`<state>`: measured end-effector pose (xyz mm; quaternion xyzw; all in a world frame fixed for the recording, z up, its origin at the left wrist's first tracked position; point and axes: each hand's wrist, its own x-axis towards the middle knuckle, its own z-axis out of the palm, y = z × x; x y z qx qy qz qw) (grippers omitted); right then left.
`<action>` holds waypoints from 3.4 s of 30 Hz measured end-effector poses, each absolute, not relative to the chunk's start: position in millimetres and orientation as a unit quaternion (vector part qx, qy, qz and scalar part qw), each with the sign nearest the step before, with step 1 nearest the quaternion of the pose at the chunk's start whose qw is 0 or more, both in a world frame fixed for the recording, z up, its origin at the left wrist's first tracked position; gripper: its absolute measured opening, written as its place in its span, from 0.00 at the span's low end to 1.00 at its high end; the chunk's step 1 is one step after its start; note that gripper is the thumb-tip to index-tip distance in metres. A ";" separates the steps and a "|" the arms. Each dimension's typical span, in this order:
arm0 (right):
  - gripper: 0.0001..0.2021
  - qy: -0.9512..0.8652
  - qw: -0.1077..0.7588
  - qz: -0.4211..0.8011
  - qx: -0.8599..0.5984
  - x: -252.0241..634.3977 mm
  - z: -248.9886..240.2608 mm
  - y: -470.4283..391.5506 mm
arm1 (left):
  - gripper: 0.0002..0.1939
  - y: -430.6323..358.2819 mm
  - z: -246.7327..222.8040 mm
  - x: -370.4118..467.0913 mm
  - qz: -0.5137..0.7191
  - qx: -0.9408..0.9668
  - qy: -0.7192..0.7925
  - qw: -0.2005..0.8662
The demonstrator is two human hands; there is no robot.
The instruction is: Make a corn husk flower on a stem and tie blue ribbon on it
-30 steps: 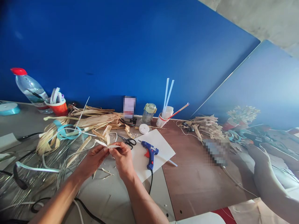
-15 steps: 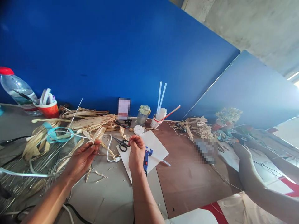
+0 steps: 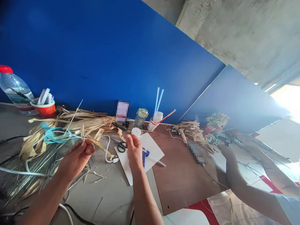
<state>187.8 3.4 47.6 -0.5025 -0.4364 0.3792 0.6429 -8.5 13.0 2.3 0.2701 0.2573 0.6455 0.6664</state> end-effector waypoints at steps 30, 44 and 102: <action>0.12 -0.461 0.656 0.339 -0.492 154.0 30.7 38.4 | 0.10 13.5 4.2 -0.9 0.622 0.329 0.359 0.613; 0.08 -0.395 0.618 0.524 -0.434 153.6 23.5 17.0 | 0.13 7.9 4.1 -1.2 0.539 0.337 0.394 0.664; 0.05 -0.412 0.555 0.537 -0.484 144.0 16.0 6.0 | 0.11 4.4 6.1 15.3 0.380 0.503 0.481 0.610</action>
